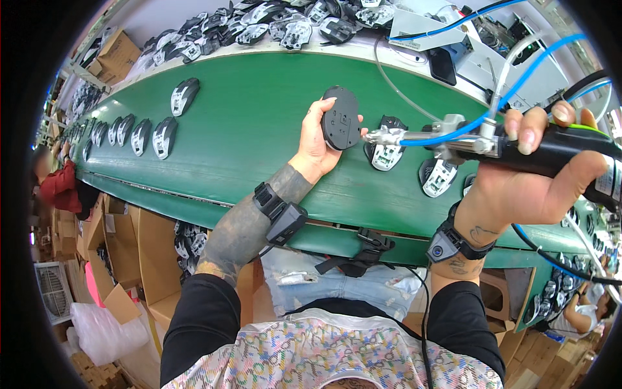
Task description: Assembling the bottom housing and internal components of computer mice on a production line using a pneumatic screwdriver.
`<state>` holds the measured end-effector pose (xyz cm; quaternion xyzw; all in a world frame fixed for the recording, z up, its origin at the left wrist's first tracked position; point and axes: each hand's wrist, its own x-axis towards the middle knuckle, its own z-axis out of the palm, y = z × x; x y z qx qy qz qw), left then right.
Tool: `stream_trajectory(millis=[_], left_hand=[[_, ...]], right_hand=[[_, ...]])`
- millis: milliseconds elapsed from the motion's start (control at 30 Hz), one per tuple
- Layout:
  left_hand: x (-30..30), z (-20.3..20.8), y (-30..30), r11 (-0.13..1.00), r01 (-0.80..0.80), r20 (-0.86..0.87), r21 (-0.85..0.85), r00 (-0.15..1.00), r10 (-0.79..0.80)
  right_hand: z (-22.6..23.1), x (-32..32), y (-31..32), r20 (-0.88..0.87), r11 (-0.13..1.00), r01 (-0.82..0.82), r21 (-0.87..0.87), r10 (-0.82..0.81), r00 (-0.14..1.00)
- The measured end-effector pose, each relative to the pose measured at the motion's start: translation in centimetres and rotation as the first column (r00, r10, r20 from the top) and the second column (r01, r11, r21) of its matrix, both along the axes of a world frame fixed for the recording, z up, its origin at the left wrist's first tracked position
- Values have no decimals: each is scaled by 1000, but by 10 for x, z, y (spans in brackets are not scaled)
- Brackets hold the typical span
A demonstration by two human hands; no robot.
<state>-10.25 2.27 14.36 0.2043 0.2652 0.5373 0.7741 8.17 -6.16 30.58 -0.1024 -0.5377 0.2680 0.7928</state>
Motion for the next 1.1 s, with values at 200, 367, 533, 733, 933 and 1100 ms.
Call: stream_trajectory(millis=[200, 367, 533, 733, 933, 1100], left_hand=[[2, 5, -6, 998, 56, 128, 43, 990, -61], [4, 7, -9, 996, 51, 126, 73, 990, -59], [3, 9, -8, 995, 63, 157, 80, 985, -75], [2, 10, -10, 995, 61, 163, 78, 984, -74], [5, 15, -24, 997, 53, 216, 48, 974, -62], [9, 18, -22, 997, 69, 214, 41, 974, -76]], right_hand=[[-5, -17, 2, 9, 991, -135, 7, 135, 991], [-6, -20, 4, 36, 990, -139, 9, 139, 990], [-3, -20, 2, 38, 992, -122, 22, 121, 992], [-2, -16, 0, 25, 991, -129, 32, 128, 991], [-5, -19, 5, 78, 968, -252, 13, 250, 965], [-3, -19, 2, 51, 977, -212, -18, 213, 976]])
